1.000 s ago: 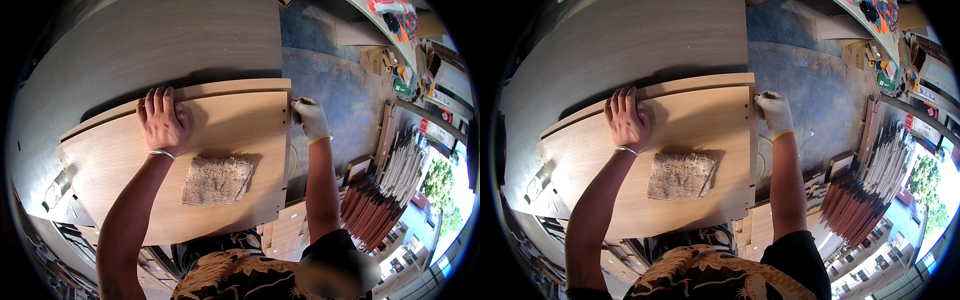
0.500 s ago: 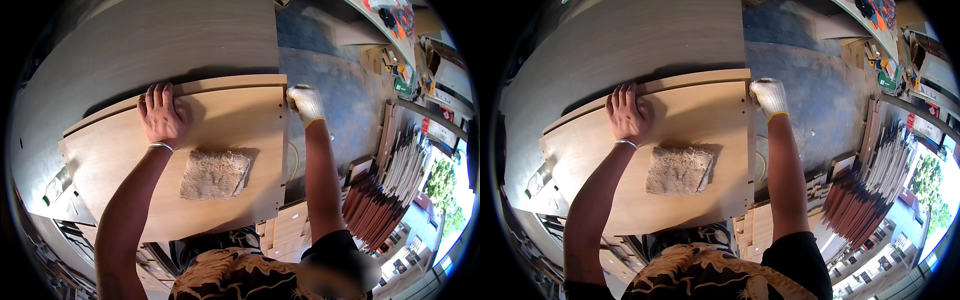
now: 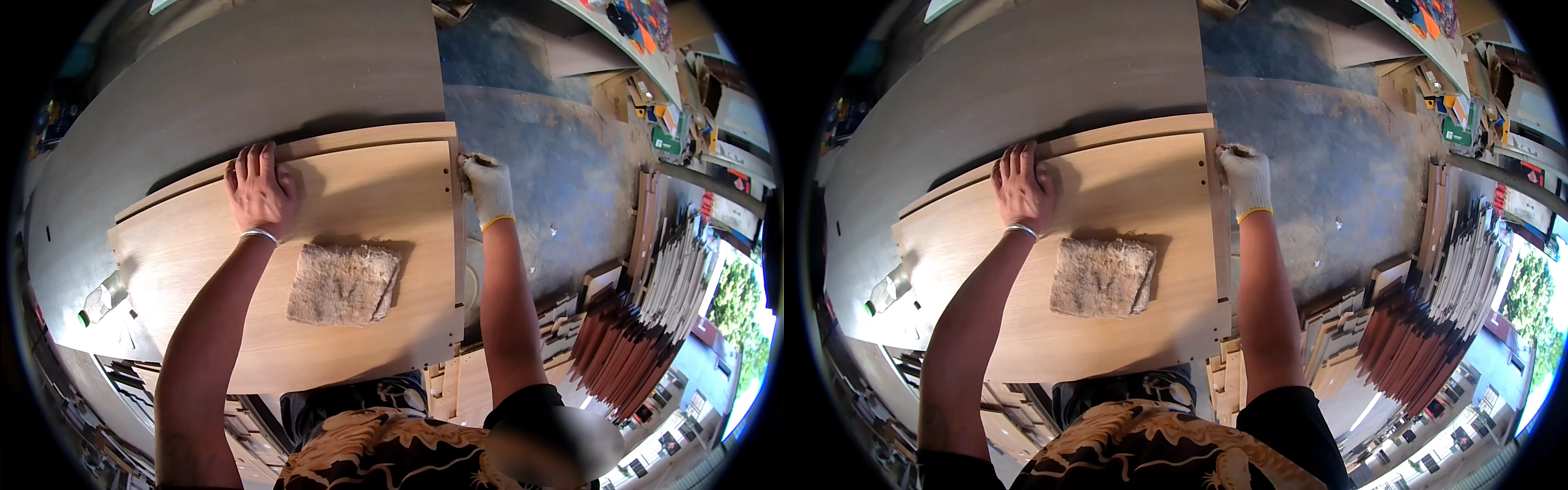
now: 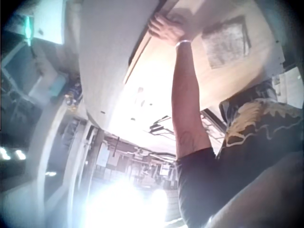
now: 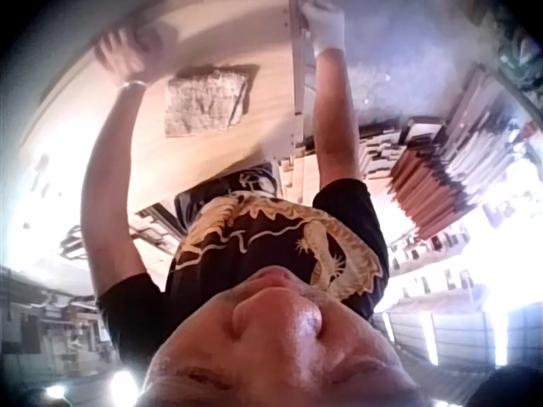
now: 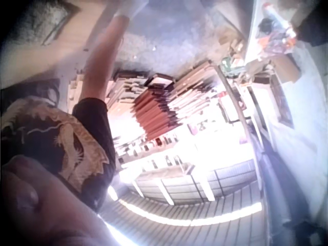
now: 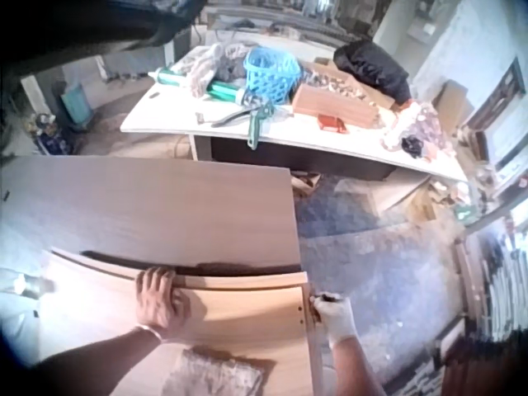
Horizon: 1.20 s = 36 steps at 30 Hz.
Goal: The person wipes the surface of a wooden panel with a cloth, then uses a utility knife to scrape edges and corners. They repeatedly apply liquid from a bottle onto the cloth and continue wiping the panel. The person handles multiple panels, placing them on a stack after cleaning.
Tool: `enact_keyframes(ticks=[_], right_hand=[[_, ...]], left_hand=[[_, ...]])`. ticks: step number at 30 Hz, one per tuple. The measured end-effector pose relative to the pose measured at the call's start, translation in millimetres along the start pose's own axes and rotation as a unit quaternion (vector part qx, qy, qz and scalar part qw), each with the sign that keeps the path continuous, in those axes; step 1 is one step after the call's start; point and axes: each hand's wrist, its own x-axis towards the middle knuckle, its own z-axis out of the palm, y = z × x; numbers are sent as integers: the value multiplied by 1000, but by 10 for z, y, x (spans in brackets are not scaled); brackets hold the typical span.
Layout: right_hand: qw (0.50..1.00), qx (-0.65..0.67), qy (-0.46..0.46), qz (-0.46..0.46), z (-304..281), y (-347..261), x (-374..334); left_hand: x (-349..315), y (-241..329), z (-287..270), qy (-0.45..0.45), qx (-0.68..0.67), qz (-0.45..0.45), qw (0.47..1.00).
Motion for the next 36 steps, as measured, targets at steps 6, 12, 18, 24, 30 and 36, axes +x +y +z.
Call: enact_keyframes(ticks=[6, 12, 18, 24, 30, 36], right_hand=[[998, -22, 54, 7, 172, -135, 179], [970, 8, 100, -220, 221, -8, 218], [841, -403, 68, -355, 336, -50, -123], [746, -447, -8, -493, 477, -38, -357], [749, -487, -1, -450, 388, -132, -55], [865, -433, 76, -241, -426, -117, -53]], left_hand=[[10, 17, -6, -6, 3, -3, 1000], [38, 63, -8, 9, -11, 3, 1000], [-109, 29, -31, 8, -31, 21, 999], [-284, 91, 27, -17, -52, 32, 998], [-399, -149, -36, -14, -80, 15, 997], [-1615, -1120, -394, 23, -28, -175, 984]])
